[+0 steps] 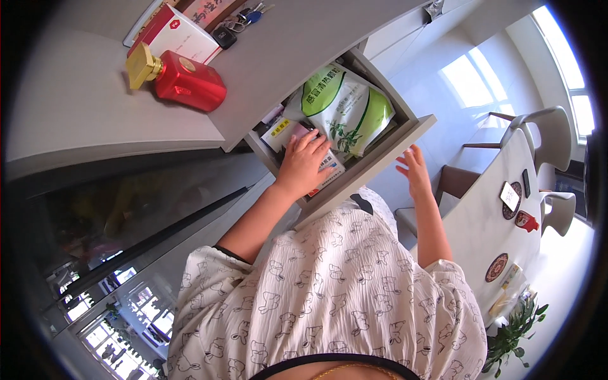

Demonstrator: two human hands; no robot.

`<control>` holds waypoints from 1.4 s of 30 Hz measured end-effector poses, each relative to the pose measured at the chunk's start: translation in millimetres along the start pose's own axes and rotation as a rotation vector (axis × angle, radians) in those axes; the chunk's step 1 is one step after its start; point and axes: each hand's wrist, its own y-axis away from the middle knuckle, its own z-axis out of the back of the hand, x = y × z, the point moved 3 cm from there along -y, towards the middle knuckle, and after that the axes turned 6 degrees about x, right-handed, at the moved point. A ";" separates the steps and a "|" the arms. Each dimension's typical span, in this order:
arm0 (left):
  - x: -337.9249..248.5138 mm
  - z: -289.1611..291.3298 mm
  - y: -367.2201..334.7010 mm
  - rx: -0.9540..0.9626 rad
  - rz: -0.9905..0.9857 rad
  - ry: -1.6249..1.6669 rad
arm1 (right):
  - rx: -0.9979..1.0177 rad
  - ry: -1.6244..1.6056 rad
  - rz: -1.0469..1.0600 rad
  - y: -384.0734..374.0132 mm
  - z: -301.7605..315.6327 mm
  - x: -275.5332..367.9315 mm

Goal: The person unpacks packets from a box, carries the empty box outside, and places it with trash. After tying up trash bags in the hallway, they walk back inside, retrieve a new plastic bag from a drawer, and open it.

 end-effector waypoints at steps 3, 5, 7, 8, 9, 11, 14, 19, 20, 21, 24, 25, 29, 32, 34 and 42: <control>-6.4 6.4 2.9 -0.055 -0.001 0.070 | 0.000 -0.110 0.128 7.5 -1.0 34.3; -11.9 14.0 8.6 -0.129 -0.025 0.129 | 0.212 -0.172 0.143 -5.5 -2.7 39.8; -14.5 30.1 12.8 -0.277 -0.018 0.245 | 0.273 -0.205 0.108 -31.7 -2.2 30.7; -19.4 41.5 14.0 -0.337 -0.018 0.232 | 0.305 -0.154 0.076 -32.0 -15.5 44.2; -26.7 52.9 11.4 -0.393 -0.030 0.224 | 0.383 -0.093 0.080 -38.1 -19.8 52.7; -36.1 63.5 4.4 -0.310 -0.031 0.373 | 0.548 0.004 0.072 -54.7 -29.2 74.2; -49.6 57.0 -24.4 -0.032 -0.010 0.529 | 0.548 -0.027 0.049 -128.4 -11.4 91.3; -42.6 18.1 -91.8 -0.040 0.090 0.214 | 0.218 -0.320 -0.010 -275.1 22.4 116.3; -33.7 12.5 -100.0 -0.160 0.243 0.151 | 0.240 -0.330 -0.019 -291.8 20.9 122.3; -26.2 7.0 -104.6 -0.285 0.396 0.084 | 0.203 -0.381 -0.048 -306.1 19.3 129.9; -14.4 1.5 -105.8 -0.238 0.617 0.003 | 0.154 -0.555 -0.170 -336.8 18.0 141.6; -16.1 0.5 -110.1 -0.180 0.649 -0.088 | 0.120 -0.677 -0.248 -346.3 16.5 143.4; -16.9 -2.8 -120.4 -0.158 0.728 -0.058 | 0.229 -0.694 -0.195 -362.2 25.7 126.5; -21.5 23.5 -124.1 0.108 0.752 0.275 | 0.322 -0.568 -0.237 -344.2 37.3 131.4; -41.2 55.2 -151.6 0.094 0.670 0.392 | 0.279 -0.528 -0.242 -340.4 50.3 126.3; -102.2 62.8 -241.9 -0.143 0.195 0.633 | 0.256 -0.339 -0.204 -236.0 166.2 106.2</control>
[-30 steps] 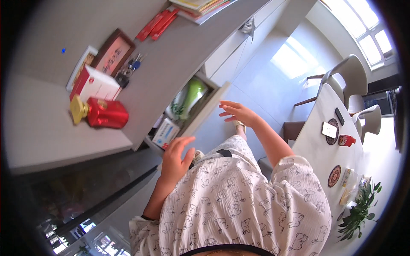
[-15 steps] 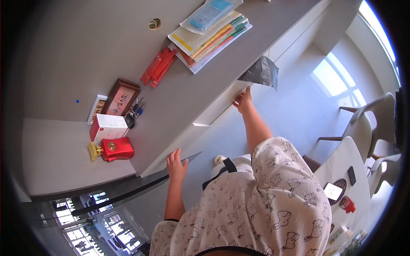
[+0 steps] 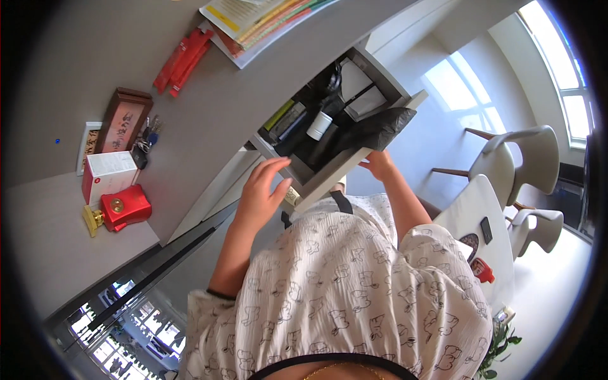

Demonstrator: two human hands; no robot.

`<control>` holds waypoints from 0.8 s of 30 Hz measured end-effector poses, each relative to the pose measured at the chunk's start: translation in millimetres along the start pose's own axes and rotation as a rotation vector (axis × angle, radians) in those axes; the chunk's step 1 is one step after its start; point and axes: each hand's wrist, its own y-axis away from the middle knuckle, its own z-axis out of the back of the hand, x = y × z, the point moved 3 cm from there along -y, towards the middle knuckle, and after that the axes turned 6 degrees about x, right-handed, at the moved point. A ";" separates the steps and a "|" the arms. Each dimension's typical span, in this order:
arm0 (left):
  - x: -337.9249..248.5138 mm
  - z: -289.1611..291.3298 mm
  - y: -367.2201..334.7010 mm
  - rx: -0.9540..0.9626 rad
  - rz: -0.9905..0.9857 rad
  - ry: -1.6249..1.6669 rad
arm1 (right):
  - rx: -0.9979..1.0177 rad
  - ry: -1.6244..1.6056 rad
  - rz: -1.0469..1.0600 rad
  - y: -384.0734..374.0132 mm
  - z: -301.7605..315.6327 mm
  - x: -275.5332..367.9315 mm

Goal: The person unpacks packets from a box, carries the empty box outside, and places it with trash. After tying up trash bags in the hallway, they walk back inside, retrieve a new plastic bag from a drawer, and open it.

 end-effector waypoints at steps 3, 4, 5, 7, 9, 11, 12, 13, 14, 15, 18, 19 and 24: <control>4.0 -32.7 -42.2 0.101 -0.221 -0.153 | -0.056 0.079 0.038 21.5 37.1 15.2; 5.3 -40.4 -53.3 0.070 -0.251 -0.244 | -0.087 0.137 0.039 30.2 49.8 18.8; 6.5 -47.0 -63.9 0.037 -0.280 -0.336 | -0.160 0.201 0.122 41.7 63.7 28.0; 25.1 -64.3 -80.5 0.011 -0.224 -0.384 | -0.412 0.139 0.388 83.5 61.7 77.3; 26.5 -75.4 -91.4 -0.009 -0.181 -0.439 | -0.694 0.342 0.803 121.1 69.7 120.8; 22.1 -81.8 -99.7 0.102 -0.093 -0.379 | -0.749 0.673 1.075 144.2 35.9 160.6; 21.5 -81.4 -105.6 0.083 0.002 -0.260 | -0.701 0.964 1.097 147.0 -0.5 176.7; 15.2 -80.9 -109.4 0.081 0.004 -0.265 | -0.639 1.255 1.104 143.1 -29.9 183.0; 3.7 -76.2 -114.3 -0.075 -0.084 -0.302 | -0.511 1.432 1.064 132.9 -48.4 179.5; -2.5 -71.9 -119.1 -0.242 -0.162 -0.340 | -0.361 1.606 1.021 121.8 -60.3 175.0; 23.1 -76.6 -145.1 -0.239 -0.180 -0.399 | -0.172 1.845 0.853 106.3 -57.2 159.9; 26.8 -76.4 -149.1 -0.148 -0.128 -0.385 | -0.162 1.849 0.865 106.5 -57.3 160.6; -16.9 -18.9 -113.8 -0.527 -0.176 -0.175 | -0.103 1.546 0.787 113.7 -55.0 157.6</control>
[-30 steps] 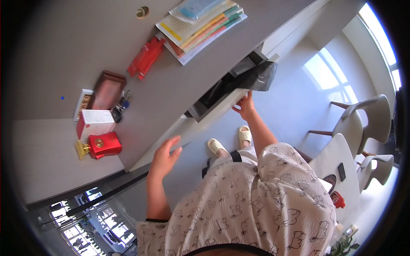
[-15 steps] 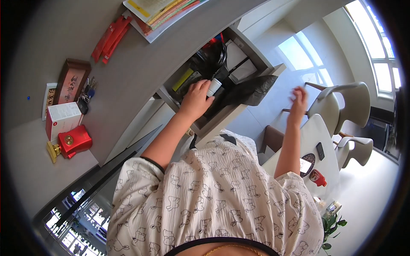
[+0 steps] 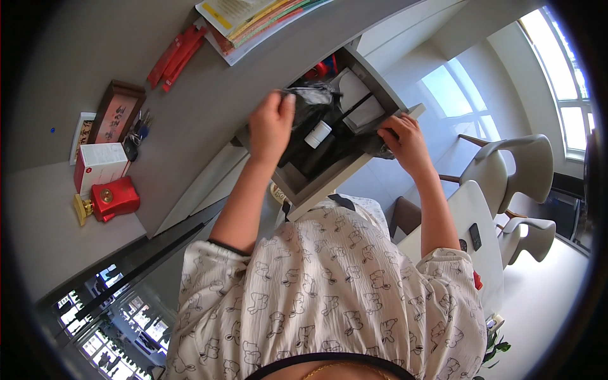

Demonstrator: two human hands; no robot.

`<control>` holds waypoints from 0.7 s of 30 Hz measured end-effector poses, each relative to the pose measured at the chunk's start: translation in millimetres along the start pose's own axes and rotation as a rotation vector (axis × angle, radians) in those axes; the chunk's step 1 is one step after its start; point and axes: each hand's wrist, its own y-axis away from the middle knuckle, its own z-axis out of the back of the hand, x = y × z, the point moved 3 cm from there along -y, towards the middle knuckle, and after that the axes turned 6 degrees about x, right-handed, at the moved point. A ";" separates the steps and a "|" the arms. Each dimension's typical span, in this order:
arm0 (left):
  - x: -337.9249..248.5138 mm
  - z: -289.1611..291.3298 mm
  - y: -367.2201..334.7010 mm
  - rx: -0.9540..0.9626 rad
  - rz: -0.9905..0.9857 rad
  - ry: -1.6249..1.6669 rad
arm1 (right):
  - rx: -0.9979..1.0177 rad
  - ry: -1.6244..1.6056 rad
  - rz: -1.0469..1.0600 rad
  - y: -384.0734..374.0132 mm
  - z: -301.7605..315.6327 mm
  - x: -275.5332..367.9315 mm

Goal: The person unpacks packets from a box, carries the empty box outside, and places it with trash. After tying up trash bags in the hallway, they walk back inside, retrieve a new plastic bag from a drawer, and open it.

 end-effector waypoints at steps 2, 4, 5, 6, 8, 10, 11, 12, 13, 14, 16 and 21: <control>-4.5 32.0 1.1 -0.133 0.082 0.075 | -0.008 -0.123 -0.046 -1.4 5.6 9.4; -13.5 60.8 3.6 -0.231 0.163 0.134 | -0.031 -0.320 -0.265 0.0 13.0 14.9; -16.7 72.7 5.0 -0.287 0.186 0.136 | -0.029 -0.321 -0.260 -0.9 17.9 16.5; -20.8 85.4 5.6 -0.366 0.177 0.211 | 0.048 -0.287 -0.262 -2.1 21.4 17.9; -29.9 109.2 6.0 -0.533 0.137 0.355 | 0.123 -0.253 -0.266 1.1 20.8 17.9; -48.8 131.7 7.6 -0.678 0.078 0.520 | 0.101 -0.078 0.040 3.9 18.6 29.6; -57.8 140.3 9.1 -0.724 0.048 0.623 | 0.105 -0.081 0.049 2.9 17.9 33.5; -63.7 149.5 9.7 -0.654 0.010 0.549 | 0.222 -0.182 0.045 1.0 16.0 42.1; -62.9 153.5 11.6 -0.659 0.008 0.540 | 0.338 -0.285 0.041 -0.8 16.1 50.8; -60.4 155.4 13.4 -0.635 0.069 0.495 | 0.433 -0.337 -0.066 -7.7 23.9 58.0; -51.1 156.5 18.2 -0.609 0.098 0.415 | 0.390 -0.547 -0.001 -26.8 32.2 55.2; -73.3 181.9 47.0 -0.857 -0.028 0.541 | 0.365 -1.257 -0.053 -61.7 30.3 37.5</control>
